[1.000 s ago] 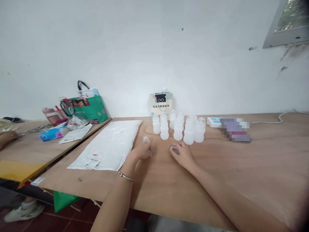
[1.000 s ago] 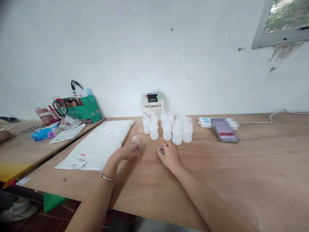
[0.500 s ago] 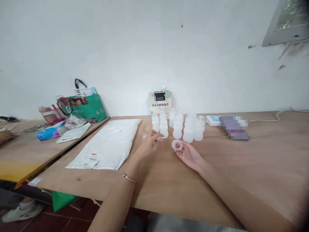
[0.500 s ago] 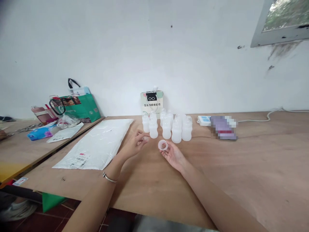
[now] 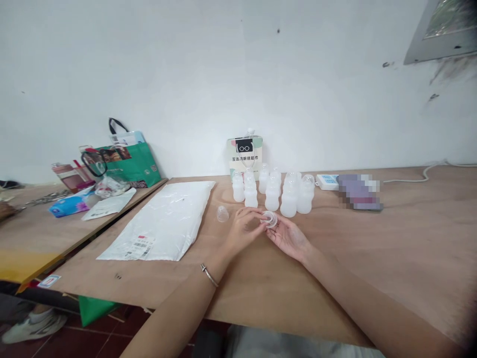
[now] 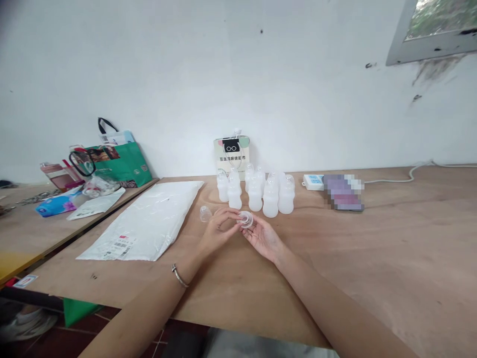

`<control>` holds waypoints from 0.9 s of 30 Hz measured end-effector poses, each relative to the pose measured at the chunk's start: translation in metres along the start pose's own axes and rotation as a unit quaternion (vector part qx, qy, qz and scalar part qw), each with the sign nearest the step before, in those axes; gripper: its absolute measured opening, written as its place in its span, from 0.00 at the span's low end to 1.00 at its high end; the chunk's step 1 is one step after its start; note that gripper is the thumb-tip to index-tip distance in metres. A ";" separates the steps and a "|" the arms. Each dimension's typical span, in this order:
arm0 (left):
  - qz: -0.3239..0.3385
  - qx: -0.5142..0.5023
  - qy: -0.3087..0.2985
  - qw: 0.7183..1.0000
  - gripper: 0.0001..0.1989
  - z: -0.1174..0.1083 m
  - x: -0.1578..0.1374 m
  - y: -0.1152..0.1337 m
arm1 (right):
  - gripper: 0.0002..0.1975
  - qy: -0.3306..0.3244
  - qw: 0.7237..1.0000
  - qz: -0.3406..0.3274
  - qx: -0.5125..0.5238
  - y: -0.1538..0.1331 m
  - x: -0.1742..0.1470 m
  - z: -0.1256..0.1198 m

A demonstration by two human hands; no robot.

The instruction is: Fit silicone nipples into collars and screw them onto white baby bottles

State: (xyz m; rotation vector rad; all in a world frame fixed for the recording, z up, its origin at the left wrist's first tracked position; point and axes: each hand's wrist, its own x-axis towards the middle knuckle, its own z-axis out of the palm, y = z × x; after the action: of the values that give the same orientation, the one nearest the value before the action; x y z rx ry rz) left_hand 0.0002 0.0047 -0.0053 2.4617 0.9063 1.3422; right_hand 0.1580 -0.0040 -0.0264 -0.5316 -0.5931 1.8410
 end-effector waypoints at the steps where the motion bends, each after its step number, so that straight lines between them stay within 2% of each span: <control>1: -0.006 0.002 -0.009 1.000 0.08 0.000 -0.001 0.000 | 0.10 0.004 1.000 -0.004 -0.006 0.000 0.000 0.000; 6: -0.005 -0.005 -0.019 1.000 0.13 0.002 -0.003 0.002 | 0.10 0.001 0.996 -0.039 -0.080 0.002 0.001 -0.004; 9: -0.003 -0.014 -0.027 1.000 0.12 0.004 -0.003 0.001 | 0.12 -0.023 0.994 -0.049 -0.099 0.003 0.001 -0.005; 13: 0.017 -0.012 -0.028 0.999 0.11 0.003 -0.002 0.002 | 0.08 -0.044 0.993 -0.049 -0.095 0.003 0.001 -0.008; 18: 0.032 -0.025 -0.020 0.999 0.09 0.002 -0.003 0.004 | 0.11 -0.025 0.990 -0.060 -0.123 0.003 0.003 -0.010; 20: 0.020 -0.027 -0.021 0.999 0.13 0.002 -0.004 0.003 | 0.11 -0.012 0.988 -0.062 -0.138 0.004 0.004 -0.012; 24: -0.009 -0.011 -0.023 1.000 0.27 0.003 -0.003 0.003 | 0.10 -0.005 0.983 -0.065 -0.174 0.004 0.004 -0.013; 27: -0.005 0.006 -0.036 0.999 0.21 0.001 -0.003 0.007 | 0.08 -0.005 0.979 -0.069 -0.193 0.003 0.003 -0.013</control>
State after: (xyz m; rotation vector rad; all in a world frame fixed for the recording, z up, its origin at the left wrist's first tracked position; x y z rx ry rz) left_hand 0.0030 -0.0022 -0.0052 2.4933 0.9121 1.2408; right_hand 0.1628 -0.0002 -0.0390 -0.7181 -0.9787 1.6035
